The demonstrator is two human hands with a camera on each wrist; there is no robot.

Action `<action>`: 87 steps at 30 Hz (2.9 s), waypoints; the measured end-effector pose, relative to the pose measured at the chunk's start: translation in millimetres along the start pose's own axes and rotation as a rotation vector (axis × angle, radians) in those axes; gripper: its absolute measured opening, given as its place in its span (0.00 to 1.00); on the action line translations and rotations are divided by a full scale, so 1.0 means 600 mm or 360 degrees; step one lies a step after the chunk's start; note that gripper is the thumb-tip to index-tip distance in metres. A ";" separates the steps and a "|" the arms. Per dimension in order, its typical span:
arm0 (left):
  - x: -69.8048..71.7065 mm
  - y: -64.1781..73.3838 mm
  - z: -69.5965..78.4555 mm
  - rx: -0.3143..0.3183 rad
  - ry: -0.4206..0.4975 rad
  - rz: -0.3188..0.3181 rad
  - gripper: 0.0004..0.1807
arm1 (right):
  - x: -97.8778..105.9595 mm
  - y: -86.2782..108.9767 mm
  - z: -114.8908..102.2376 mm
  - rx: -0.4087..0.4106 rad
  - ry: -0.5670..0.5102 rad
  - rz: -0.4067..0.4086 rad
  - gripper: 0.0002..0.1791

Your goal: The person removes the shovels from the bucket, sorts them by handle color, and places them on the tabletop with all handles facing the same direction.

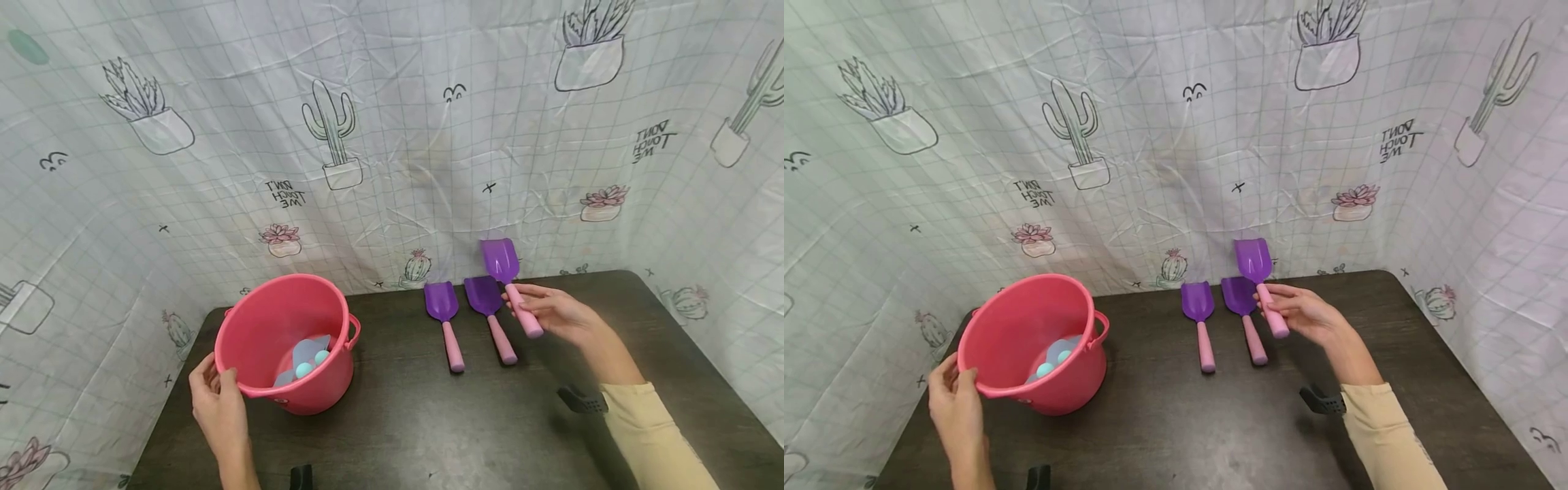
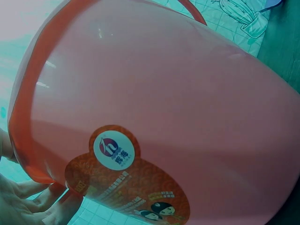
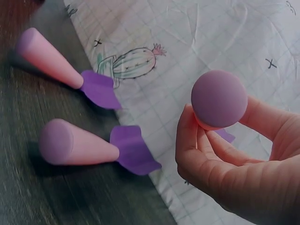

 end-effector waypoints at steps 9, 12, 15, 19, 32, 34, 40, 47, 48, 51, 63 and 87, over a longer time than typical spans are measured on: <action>0.000 0.000 -0.003 -0.0003 0.0000 0.0007 0.27 | 0.023 0.011 0.009 0.0005 -0.0033 -0.0026 0.23; 0.000 0.001 -0.004 0.0018 0.0003 0.0010 0.27 | 0.031 0.018 0.011 0.0012 -0.0032 -0.0048 0.23; 0.002 0.002 -0.005 0.0033 0.0010 0.0014 0.27 | 0.040 0.023 0.013 0.0003 -0.0009 -0.0033 0.23; 0.003 0.000 -0.004 0.0036 0.0036 0.0025 0.27 | 0.057 0.025 0.017 -0.0026 0.0073 0.0038 0.21; 0.000 0.000 -0.007 0.0075 0.0011 0.0027 0.27 | 0.101 0.048 0.034 -0.0097 0.0317 0.0229 0.33; 0.002 -0.001 -0.009 0.0099 0.0008 0.0033 0.27 | 0.104 0.048 0.034 -0.0100 0.0374 0.0243 0.38; 0.003 0.000 -0.011 0.0129 0.0001 0.0034 0.27 | 0.121 0.050 0.041 -0.0165 0.0532 0.0330 0.40; 0.001 -0.001 -0.007 0.0100 0.0030 0.0031 0.27 | 0.140 0.056 0.043 -0.0269 0.0731 0.0463 0.41; 0.001 -0.001 -0.007 0.0093 0.0032 0.0033 0.27 | 0.141 0.057 0.042 -0.0277 0.0750 0.0475 0.41; 0.002 -0.002 -0.006 0.0077 0.0035 0.0037 0.27 | 0.142 0.059 0.040 -0.0285 0.0794 0.0500 0.40; 0.003 -0.001 -0.006 0.0053 0.0045 0.0028 0.27 | 0.136 0.070 0.027 -0.0384 0.1162 0.0574 0.37; 0.001 -0.001 -0.005 0.0107 0.0019 0.0030 0.27 | 0.121 0.066 0.001 -0.0370 0.1469 0.0683 0.25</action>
Point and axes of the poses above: each hand's wrist, its own y-axis away from the middle knuckle, its own x-axis out of the back of the hand, z = x × y, the point moved 9 cm from there along -y, towards the middle knuckle, and after that the axes turned 5 degrees about -z, right-handed, at the moved point
